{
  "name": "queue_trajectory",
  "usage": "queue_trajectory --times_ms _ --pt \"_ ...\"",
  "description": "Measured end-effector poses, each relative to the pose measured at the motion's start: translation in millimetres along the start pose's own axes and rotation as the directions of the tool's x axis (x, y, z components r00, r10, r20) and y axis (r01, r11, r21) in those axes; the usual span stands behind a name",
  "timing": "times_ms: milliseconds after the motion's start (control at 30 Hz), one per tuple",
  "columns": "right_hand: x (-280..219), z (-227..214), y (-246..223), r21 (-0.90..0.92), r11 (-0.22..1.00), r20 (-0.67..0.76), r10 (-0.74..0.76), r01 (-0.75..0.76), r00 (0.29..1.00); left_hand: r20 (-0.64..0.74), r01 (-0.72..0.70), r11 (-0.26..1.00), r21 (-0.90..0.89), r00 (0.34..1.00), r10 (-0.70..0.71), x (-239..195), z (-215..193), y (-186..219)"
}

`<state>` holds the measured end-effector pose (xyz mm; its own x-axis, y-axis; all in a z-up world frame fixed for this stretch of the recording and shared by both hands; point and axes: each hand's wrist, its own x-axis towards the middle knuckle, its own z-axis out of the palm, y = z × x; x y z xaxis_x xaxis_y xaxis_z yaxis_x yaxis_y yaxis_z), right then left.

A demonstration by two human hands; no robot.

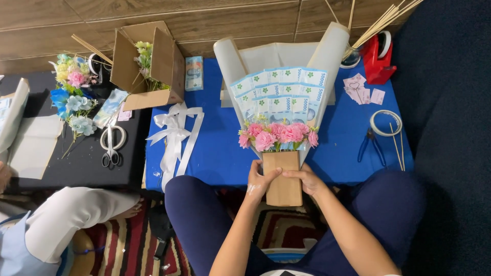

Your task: Wrapping the base of a money and flower bouquet with paper and tape

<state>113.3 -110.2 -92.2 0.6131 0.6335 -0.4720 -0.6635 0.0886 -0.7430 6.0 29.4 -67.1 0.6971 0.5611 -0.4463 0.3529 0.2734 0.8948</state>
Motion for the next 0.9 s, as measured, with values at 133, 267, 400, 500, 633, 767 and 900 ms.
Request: queue_trajectory --times_ms 133,267,400,500,633,767,900 --pt "5.9 -2.7 4.6 -0.016 0.999 -0.071 0.03 -0.031 0.997 -0.039 0.057 0.998 0.032 0.998 -0.056 -1.4 2.5 1.8" --pt "8.5 -1.5 5.1 -0.01 0.999 -0.12 0.033 -0.034 0.992 -0.063 0.095 0.994 0.044 0.994 -0.092 -0.1 -1.1 0.9" --pt "12.2 -5.5 7.2 0.004 0.996 -0.166 0.084 -0.084 0.982 -0.046 0.147 0.986 0.08 0.989 -0.143 -2.2 0.1 14.5" --pt "6.7 1.4 -0.6 -0.021 0.995 -0.214 0.092 -0.099 0.973 -0.047 0.173 0.982 0.08 0.984 -0.17 -10.1 4.4 34.4" --pt "-5.7 12.2 -15.5 -0.127 0.979 -0.288 0.116 -0.158 0.951 -0.087 0.216 0.961 0.174 0.975 -0.203 11.1 0.9 13.4" --pt "-17.3 20.9 -28.2 -0.239 0.946 -0.319 0.136 -0.218 0.938 -0.095 0.218 0.959 0.183 0.974 -0.204 9.3 4.2 19.5" --pt "-24.6 15.6 -37.1 -0.398 0.894 -0.378 0.044 -0.205 0.925 -0.132 0.249 0.934 0.255 0.966 -0.222 6.1 5.3 23.1"
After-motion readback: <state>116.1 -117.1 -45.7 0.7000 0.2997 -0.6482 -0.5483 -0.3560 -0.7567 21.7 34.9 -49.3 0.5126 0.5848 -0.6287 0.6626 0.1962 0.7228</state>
